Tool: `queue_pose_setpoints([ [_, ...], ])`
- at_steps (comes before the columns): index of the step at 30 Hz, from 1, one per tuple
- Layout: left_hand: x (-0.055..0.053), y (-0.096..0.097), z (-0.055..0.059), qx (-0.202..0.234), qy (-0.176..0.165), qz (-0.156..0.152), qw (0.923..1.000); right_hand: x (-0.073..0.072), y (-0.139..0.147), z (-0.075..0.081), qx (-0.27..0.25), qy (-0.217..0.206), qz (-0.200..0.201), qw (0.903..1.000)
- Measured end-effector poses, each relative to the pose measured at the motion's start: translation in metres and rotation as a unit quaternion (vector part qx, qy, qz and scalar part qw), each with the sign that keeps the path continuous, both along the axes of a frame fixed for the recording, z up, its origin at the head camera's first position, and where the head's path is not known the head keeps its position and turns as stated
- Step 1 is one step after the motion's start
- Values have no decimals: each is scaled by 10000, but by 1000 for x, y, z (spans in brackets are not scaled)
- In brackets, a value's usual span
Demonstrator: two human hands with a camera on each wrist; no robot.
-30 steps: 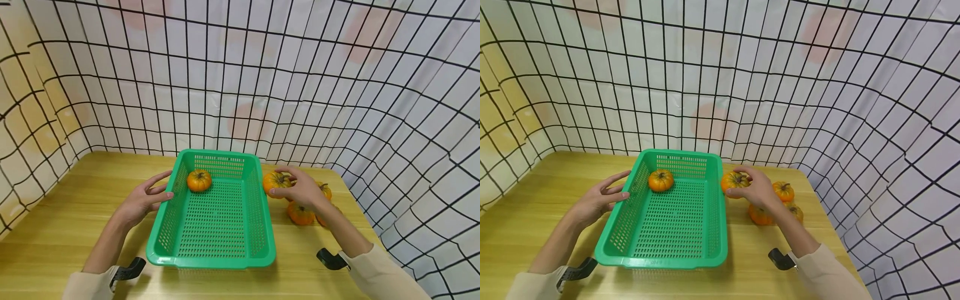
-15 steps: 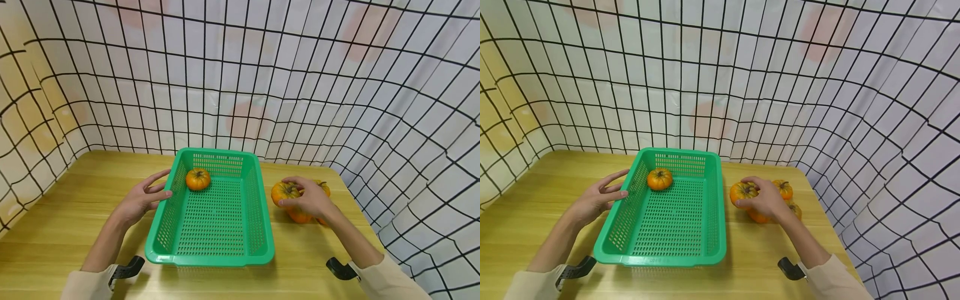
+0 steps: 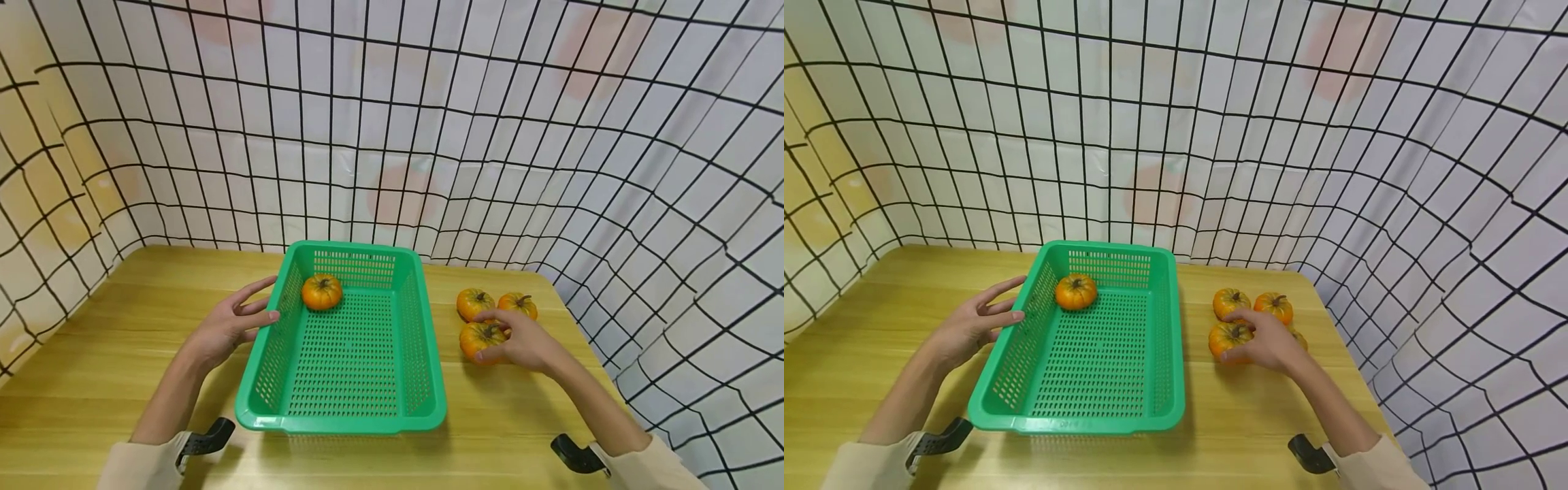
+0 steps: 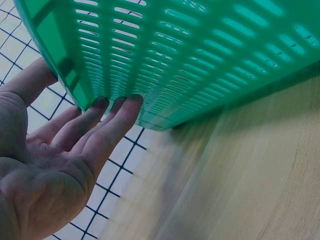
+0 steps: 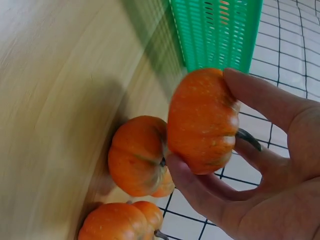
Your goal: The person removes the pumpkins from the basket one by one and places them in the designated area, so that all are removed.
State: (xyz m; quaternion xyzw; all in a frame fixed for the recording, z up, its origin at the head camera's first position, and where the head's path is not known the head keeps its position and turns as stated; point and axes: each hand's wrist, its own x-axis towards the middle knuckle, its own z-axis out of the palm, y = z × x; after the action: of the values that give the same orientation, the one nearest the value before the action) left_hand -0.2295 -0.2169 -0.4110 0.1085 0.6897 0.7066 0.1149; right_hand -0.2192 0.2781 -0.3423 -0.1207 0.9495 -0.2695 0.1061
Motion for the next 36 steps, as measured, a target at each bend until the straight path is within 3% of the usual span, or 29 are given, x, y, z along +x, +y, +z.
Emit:
queue_pose_setpoints([
  [13,1,-1,0,89,-2,-21,10000,12,15,0,156,-541,227,9982],
  [24,-2,0,-3,55,6,-38,10000,16,26,-4,64,-1126,182,9935],
  [36,-2,0,-3,116,-32,-28,9999,15,30,-21,-19,-1265,169,9918],
])
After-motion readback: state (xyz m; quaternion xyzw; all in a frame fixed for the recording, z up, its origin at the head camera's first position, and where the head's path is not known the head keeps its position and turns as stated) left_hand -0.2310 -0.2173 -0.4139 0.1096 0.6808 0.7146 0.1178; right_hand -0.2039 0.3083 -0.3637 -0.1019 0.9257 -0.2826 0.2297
